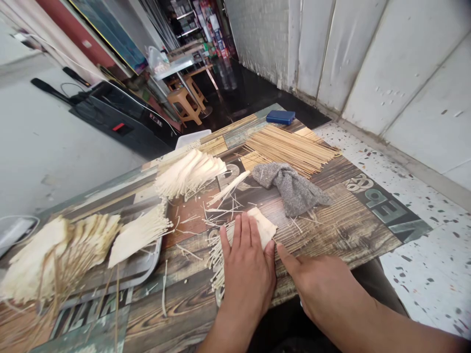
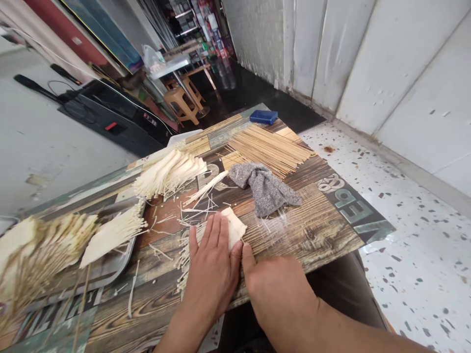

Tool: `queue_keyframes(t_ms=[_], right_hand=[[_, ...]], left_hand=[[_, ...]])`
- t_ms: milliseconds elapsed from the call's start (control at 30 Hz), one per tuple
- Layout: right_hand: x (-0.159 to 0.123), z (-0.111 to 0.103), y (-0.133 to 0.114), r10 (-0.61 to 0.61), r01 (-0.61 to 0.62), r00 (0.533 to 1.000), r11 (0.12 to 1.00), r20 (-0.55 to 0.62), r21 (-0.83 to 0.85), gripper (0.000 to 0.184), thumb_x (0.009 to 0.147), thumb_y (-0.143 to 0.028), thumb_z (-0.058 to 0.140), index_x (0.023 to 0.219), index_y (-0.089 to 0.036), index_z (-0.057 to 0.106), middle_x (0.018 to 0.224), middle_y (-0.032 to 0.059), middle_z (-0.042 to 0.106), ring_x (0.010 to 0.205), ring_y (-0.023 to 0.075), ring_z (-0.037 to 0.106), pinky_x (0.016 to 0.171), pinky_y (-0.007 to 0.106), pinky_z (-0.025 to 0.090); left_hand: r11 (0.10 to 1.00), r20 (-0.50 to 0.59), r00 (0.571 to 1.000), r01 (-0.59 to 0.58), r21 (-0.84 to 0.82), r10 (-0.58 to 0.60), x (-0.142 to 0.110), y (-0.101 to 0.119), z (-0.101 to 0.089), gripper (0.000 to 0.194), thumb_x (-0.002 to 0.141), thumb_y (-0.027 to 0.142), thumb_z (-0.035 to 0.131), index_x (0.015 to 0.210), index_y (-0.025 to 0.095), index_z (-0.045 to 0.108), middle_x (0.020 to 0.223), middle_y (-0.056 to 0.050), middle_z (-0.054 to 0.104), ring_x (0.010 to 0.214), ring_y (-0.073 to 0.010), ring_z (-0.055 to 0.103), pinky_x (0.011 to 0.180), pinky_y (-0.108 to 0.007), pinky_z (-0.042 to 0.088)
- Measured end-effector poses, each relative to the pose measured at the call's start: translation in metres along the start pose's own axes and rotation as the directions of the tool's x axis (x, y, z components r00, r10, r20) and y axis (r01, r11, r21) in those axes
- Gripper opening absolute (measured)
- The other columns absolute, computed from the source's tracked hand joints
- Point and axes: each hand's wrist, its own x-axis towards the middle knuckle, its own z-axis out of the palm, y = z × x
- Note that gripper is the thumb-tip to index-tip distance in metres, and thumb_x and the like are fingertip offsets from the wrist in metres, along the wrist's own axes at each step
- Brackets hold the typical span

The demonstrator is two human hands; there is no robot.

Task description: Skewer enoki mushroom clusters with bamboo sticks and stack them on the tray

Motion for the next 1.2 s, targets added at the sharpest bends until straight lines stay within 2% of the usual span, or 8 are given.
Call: queue_keyframes(t_ms=[167,267,367,533,633,833,1033,1200], right_hand=[[0.0,0.007,0.0,-0.023,0.02,0.992,0.999,-0.122,-0.026,0.054,0.065,-0.003,0.051,0.118,-0.006,0.061,0.062,0.0045,0.068,0.047,0.0152,0.059,0.04,0.03,0.024],[0.0,0.007,-0.001,-0.021,0.018,0.991,1.0,-0.132,-0.021,0.053,0.068,-0.004,0.05,0.12,-0.005,0.059,0.06,0.0045,0.067,0.047,0.0148,0.058,0.041,0.029,0.025],[0.002,0.002,-0.001,-0.01,0.01,0.996,1.0,-0.085,0.006,0.052,0.07,-0.004,0.05,0.122,-0.005,0.057,0.061,0.0049,0.067,0.048,0.0155,0.059,0.041,0.028,0.027],[0.009,-0.006,-0.004,0.012,-0.012,1.0,1.0,0.029,0.027,0.052,0.069,-0.002,0.05,0.12,-0.007,0.06,0.076,0.008,0.072,0.057,0.018,0.066,0.042,0.03,0.026],[0.01,-0.008,-0.003,0.012,-0.013,0.999,0.999,0.05,0.031,0.05,0.07,-0.002,0.05,0.119,-0.007,0.061,0.076,0.008,0.073,0.058,0.0181,0.066,0.042,0.031,0.025],[0.006,-0.012,0.01,0.002,-0.007,0.994,0.999,0.111,0.04,0.062,0.069,-0.006,0.051,0.13,-0.012,0.054,0.075,0.0048,0.072,0.061,0.0219,0.067,0.043,0.032,0.026],[0.001,-0.015,0.015,-0.007,0.0,0.987,0.999,0.16,0.043,0.064,0.073,-0.007,0.052,0.137,-0.013,0.048,0.081,0.0049,0.073,0.066,0.0224,0.068,0.046,0.032,0.03],[0.004,-0.018,0.01,-0.001,-0.006,0.983,0.999,0.186,0.037,0.068,0.07,-0.005,0.051,0.137,-0.01,0.048,0.08,0.0057,0.073,0.064,0.0239,0.068,0.046,0.034,0.03]], left_hand=[[1.0,0.014,1.0,0.002,0.002,-0.002,0.001,0.0,-0.002,0.054,0.097,0.034,0.029,0.137,0.0,0.044,0.146,-0.018,0.041,0.139,-0.0299,0.034,0.115,-0.058,0.016],[1.0,0.022,1.0,0.012,-0.016,-0.012,0.002,0.0,-0.002,0.056,0.098,0.036,0.026,0.137,0.001,0.044,0.147,-0.017,0.04,0.139,-0.0291,0.034,0.116,-0.057,0.014],[1.0,0.023,1.0,0.017,-0.022,-0.017,0.002,-0.001,-0.002,0.057,0.099,0.037,0.023,0.137,0.001,0.044,0.147,-0.016,0.04,0.139,-0.0282,0.034,0.116,-0.056,0.01],[1.0,0.014,1.0,0.02,-0.022,-0.02,0.001,-0.001,0.001,0.055,0.098,0.035,0.023,0.137,0.003,0.045,0.147,-0.016,0.04,0.139,-0.0278,0.034,0.116,-0.057,0.009],[0.999,0.019,0.999,0.027,-0.02,-0.026,0.0,-0.001,0.0,0.055,0.098,0.035,0.024,0.138,0.003,0.044,0.147,-0.016,0.04,0.139,-0.0277,0.034,0.116,-0.058,0.008],[0.999,0.009,0.999,0.046,-0.017,-0.046,0.0,0.003,0.0,0.056,0.097,0.036,0.028,0.138,0.001,0.043,0.147,-0.018,0.039,0.139,-0.0289,0.034,0.115,-0.058,0.009],[1.0,-0.057,0.998,0.0,0.016,0.001,-0.002,0.002,0.002,0.054,0.096,0.034,0.034,0.135,-0.001,0.045,0.144,-0.021,0.043,0.137,-0.0303,0.038,0.114,-0.056,0.015],[0.998,-0.078,0.996,-0.048,0.041,0.052,-0.003,-0.002,0.004,0.054,0.095,0.033,0.038,0.137,-0.001,0.042,0.144,-0.023,0.043,0.137,-0.031,0.037,0.113,-0.055,0.015]])
